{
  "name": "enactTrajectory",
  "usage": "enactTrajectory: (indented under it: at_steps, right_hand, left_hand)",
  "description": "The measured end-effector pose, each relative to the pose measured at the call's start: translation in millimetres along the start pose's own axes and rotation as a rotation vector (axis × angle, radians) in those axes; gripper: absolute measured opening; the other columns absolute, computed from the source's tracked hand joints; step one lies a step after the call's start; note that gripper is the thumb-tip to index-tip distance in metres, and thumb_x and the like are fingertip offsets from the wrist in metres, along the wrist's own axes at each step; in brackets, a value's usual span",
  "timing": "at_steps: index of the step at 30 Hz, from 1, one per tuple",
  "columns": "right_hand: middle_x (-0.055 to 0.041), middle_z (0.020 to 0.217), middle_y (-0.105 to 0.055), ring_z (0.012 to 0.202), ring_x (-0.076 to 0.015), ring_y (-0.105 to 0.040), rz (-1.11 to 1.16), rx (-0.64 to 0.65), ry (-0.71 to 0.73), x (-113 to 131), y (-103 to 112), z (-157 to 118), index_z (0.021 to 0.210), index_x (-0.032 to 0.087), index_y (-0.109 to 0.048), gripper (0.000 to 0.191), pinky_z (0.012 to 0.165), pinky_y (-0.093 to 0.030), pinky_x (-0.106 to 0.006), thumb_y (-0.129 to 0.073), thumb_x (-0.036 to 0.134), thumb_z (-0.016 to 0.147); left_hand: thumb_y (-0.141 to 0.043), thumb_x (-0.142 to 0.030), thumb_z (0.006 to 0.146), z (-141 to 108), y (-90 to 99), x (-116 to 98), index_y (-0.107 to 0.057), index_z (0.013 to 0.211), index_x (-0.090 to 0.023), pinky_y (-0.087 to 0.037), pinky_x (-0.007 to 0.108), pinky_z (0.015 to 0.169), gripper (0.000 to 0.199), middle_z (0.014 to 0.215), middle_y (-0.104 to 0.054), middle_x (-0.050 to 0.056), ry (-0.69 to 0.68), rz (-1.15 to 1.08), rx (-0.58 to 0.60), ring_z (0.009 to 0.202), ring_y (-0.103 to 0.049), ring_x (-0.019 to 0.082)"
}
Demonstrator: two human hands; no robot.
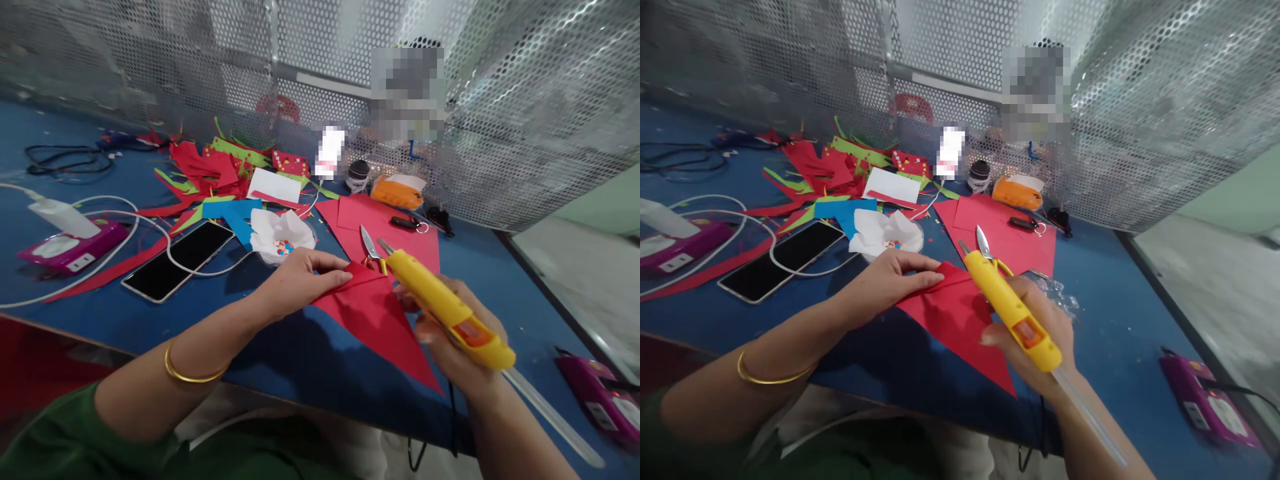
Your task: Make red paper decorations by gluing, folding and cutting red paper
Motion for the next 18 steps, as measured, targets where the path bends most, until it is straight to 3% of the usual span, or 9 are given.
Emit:
enactTrajectory:
  at_steps: [3, 8, 12, 18]
  right_hand:
    - [-0.0024, 0.091, -0.073, 0.075, -0.0225, -0.071, -0.159, 0.056, 0.101, 9, -3, 0, 0.098, 0.033, -0.061, 0.026, 0.062, -0.054, -0.034, -0.063, 0.057, 0.09]
    - [-0.0033, 0.098, -0.074, 0.081, -0.0212, -0.072, -0.236, 0.14, 0.191, 16, -8, 3, 0.102, 0.031, -0.058, 0.016, 0.067, -0.055, -0.032, -0.064, 0.042, 0.092]
    - [-0.0041, 0.093, -0.073, 0.075, -0.0197, -0.071, -0.26, 0.178, 0.187, 11, -11, 3, 0.1, 0.029, -0.06, 0.022, 0.06, -0.053, -0.03, -0.063, 0.048, 0.092]
    - [-0.0037, 0.089, -0.072, 0.065, -0.0174, -0.068, -0.312, 0.198, 0.207, 5, -16, 1, 0.098, 0.027, -0.06, 0.029, 0.055, -0.05, -0.028, -0.059, 0.055, 0.093]
  left_hand:
    - [-0.071, -0.027, 0.076, 0, -0.1, 1, -0.083, 0.081, -0.022, -0.05, 0.027, 0.065, 0.014, 0.085, -0.08, 0.004, 0.004, -0.007, -0.005, 0.073, -0.067, 0.018]
    - [-0.071, -0.027, 0.077, 0, -0.8, 8, -0.083, 0.085, -0.019, -0.047, 0.025, 0.059, 0.016, 0.079, -0.078, 0.005, 0.111, -0.135, -0.026, 0.067, -0.064, 0.016]
    - [-0.073, -0.024, 0.077, -1, 0.2, 9, -0.083, 0.088, -0.019, -0.048, 0.025, 0.06, 0.016, 0.077, -0.077, 0.006, 0.178, -0.207, -0.064, 0.065, -0.064, 0.015]
    - [-0.072, -0.023, 0.078, 0, -1.4, 9, -0.083, 0.089, -0.019, -0.052, 0.027, 0.066, 0.015, 0.079, -0.078, 0.006, 0.166, -0.225, -0.071, 0.072, -0.068, 0.018]
Point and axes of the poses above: each hand's wrist, its own z-axis towards the middle knuckle, its own y-axis out of the back of the hand, x = y × z, the point moved 4 cm from there along z, towards the middle knuckle
